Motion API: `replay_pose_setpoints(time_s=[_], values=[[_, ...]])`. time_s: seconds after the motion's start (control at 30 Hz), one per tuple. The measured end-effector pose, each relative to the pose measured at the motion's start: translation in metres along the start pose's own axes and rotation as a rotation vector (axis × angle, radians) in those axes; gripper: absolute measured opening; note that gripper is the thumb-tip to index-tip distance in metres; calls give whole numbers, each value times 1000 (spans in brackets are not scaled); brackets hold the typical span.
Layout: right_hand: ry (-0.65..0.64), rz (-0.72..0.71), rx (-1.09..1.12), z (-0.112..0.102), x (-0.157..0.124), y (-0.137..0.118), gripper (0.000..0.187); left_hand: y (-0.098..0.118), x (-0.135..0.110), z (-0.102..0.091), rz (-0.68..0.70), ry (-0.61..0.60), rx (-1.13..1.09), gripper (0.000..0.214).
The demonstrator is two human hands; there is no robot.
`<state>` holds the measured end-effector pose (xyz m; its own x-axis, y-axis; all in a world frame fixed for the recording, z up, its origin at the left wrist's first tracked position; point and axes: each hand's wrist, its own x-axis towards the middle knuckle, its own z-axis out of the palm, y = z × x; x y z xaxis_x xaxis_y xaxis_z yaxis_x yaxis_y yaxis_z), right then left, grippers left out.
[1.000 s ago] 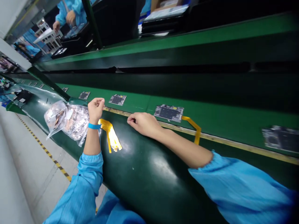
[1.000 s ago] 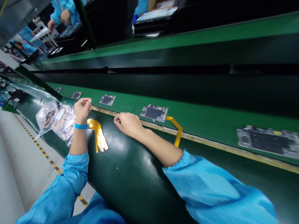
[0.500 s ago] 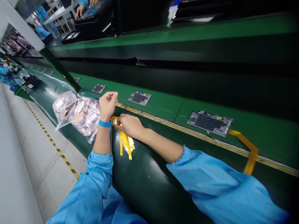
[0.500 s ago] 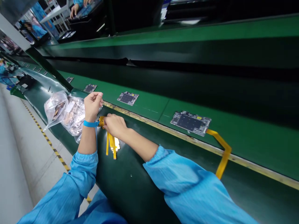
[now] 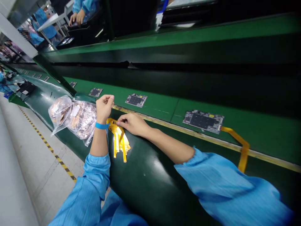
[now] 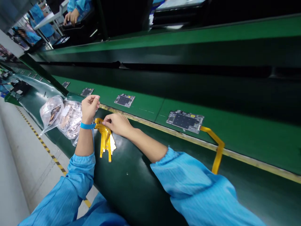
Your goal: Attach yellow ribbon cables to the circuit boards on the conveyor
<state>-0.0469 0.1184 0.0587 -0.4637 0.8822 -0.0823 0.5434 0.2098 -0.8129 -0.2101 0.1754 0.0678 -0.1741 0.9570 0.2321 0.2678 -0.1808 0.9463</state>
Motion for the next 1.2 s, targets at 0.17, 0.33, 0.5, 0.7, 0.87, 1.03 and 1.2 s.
replay_pose_setpoints(time_s=[0.17,0.33,0.5,0.7,0.87,1.03,1.2], values=[[136,55,316,-29,-12,25,15,2,3,12,62,-133,150,14],[312,282,381,-71,-27,65,8,4,12,57,142,-385,492,10],[417,407,350,-91,-28,100,5,8,17,107,208,-649,800,15],[462,484,151,-94,-16,114,7,6,14,132,323,-745,989,13],[469,439,65,-96,-12,113,8,4,12,140,362,-752,993,14],[489,463,45,-98,-11,108,10,6,14,141,289,-750,919,19],[492,510,25,-100,-11,104,6,3,17,139,258,-750,800,18]])
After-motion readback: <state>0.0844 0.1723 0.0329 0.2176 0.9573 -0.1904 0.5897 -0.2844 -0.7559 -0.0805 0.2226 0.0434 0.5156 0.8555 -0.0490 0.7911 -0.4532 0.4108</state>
